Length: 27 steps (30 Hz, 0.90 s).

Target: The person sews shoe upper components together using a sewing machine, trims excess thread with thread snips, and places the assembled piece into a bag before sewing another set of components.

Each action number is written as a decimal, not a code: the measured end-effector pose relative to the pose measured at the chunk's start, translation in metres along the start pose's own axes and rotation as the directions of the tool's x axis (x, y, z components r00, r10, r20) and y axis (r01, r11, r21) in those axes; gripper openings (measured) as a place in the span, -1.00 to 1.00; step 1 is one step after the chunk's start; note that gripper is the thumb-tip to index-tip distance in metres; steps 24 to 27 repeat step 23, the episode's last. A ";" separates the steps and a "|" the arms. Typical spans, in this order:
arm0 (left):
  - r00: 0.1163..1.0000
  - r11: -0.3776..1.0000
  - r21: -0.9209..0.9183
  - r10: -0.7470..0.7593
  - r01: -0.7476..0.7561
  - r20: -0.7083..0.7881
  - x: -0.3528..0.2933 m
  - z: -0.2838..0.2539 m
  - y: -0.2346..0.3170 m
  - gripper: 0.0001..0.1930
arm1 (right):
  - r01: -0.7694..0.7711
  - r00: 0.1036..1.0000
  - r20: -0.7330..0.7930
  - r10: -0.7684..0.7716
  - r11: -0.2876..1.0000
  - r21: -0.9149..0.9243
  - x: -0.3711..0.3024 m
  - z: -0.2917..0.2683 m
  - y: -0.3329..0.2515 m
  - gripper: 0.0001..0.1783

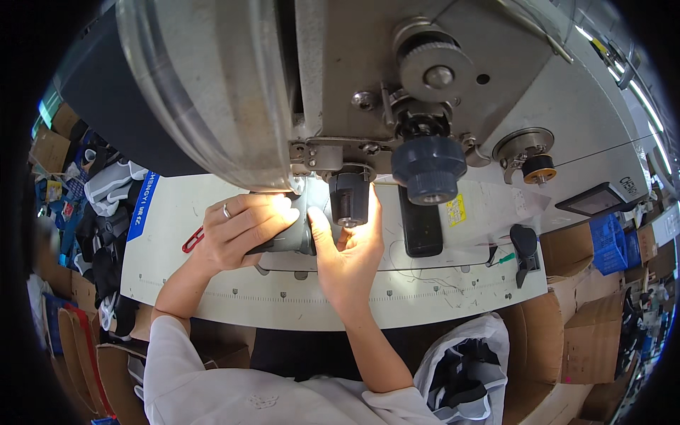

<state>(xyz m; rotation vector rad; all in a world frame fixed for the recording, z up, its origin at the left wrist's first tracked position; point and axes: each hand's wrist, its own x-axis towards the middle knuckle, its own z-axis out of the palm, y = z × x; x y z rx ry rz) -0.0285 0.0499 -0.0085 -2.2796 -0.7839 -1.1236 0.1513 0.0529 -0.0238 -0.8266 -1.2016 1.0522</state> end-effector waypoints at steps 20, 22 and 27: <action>0.999 0.999 -0.002 -0.038 0.038 0.034 0.006 -0.004 -0.004 -0.67 | -0.057 0.974 0.219 0.063 0.998 -0.035 0.006 -0.021 -0.001 -0.35; 0.996 0.998 -0.016 -0.061 0.062 0.063 0.007 -0.006 -0.003 -0.66 | 0.162 0.947 0.307 -0.095 0.966 -0.201 0.006 -0.032 0.001 -0.45; 0.992 0.997 -0.012 -0.076 0.077 0.099 0.007 -0.008 -0.002 -0.65 | 0.180 0.943 0.323 -0.081 0.940 -0.289 0.007 -0.038 0.002 -0.49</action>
